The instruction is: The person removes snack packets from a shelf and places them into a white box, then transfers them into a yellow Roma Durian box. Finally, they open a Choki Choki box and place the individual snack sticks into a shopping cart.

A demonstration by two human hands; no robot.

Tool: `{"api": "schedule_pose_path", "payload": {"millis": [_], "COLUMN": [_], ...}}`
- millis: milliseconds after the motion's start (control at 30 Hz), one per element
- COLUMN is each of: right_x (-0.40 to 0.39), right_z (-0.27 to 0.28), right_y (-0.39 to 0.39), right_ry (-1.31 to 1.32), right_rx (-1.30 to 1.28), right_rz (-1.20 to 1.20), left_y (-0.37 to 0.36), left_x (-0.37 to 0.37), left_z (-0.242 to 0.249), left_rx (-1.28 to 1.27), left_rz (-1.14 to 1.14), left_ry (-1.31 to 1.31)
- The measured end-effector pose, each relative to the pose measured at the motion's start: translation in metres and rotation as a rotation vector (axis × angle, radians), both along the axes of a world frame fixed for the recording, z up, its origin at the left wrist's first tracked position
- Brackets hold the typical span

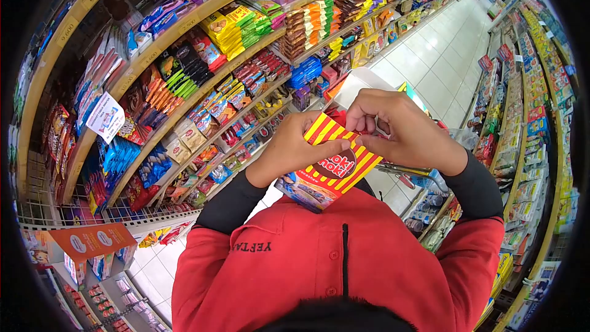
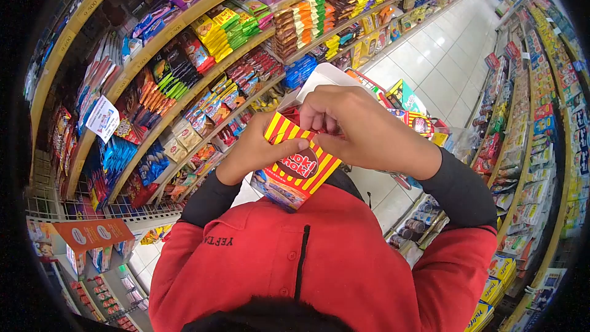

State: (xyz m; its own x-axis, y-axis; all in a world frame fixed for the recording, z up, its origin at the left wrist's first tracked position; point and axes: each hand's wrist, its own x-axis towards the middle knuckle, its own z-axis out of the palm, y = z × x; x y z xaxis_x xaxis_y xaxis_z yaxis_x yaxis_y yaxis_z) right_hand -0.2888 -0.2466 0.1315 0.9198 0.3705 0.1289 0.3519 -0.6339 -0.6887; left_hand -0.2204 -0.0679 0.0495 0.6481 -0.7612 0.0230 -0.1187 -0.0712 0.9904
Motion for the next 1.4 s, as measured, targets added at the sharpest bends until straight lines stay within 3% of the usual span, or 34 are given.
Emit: {"api": "schedule_pose_path", "payload": {"millis": [167, 367, 500, 700, 767, 867, 1000, 1067, 1167, 1400], "right_x": [0.003, 0.005, 0.006, 0.007, 0.006, 0.008, 0.008, 0.006, 0.008, 0.007], "right_z": [0.005, -0.006, 0.0, -0.006, -0.004, -0.008, -0.015, -0.01, -0.009, -0.005], "right_y": [0.0, -0.003, -0.002, -0.003, -0.002, -0.004, -0.001, 0.001, -0.001, -0.001], "right_ry": [0.16, 0.056, 0.163, 0.044, 0.007, -0.051, -0.212, -0.033, -0.006, 0.053], "right_rx": [0.002, -0.019, -0.073, -0.051, -0.185, -0.157, -0.094, -0.126, -0.239, -0.203], "right_rz": [0.015, 0.033, -0.004, 0.03, 0.023, 0.054, 0.102, 0.014, 0.009, 0.02], "left_y": [0.001, -0.001, 0.0, 0.002, 0.001, 0.002, 0.004, 0.005, 0.004, 0.003], "left_x": [0.002, 0.003, 0.002, 0.006, 0.006, 0.007, 0.01, 0.011, 0.01, 0.013], "left_z": [0.001, -0.007, -0.006, -0.013, -0.015, -0.022, -0.031, -0.032, -0.034, -0.042], "left_rx": [-0.021, -0.054, -0.042, 0.004, -0.013, -0.042, -0.031, -0.058, -0.046, -0.106], "left_rz": [-0.061, -0.036, -0.012, 0.008, 0.014, 0.019, 0.021, 0.012, 0.033, 0.034], "left_ry": [0.051, 0.006, 0.085, -0.009, 0.043, -0.06, -0.011, -0.023, 0.015, 0.058]}}
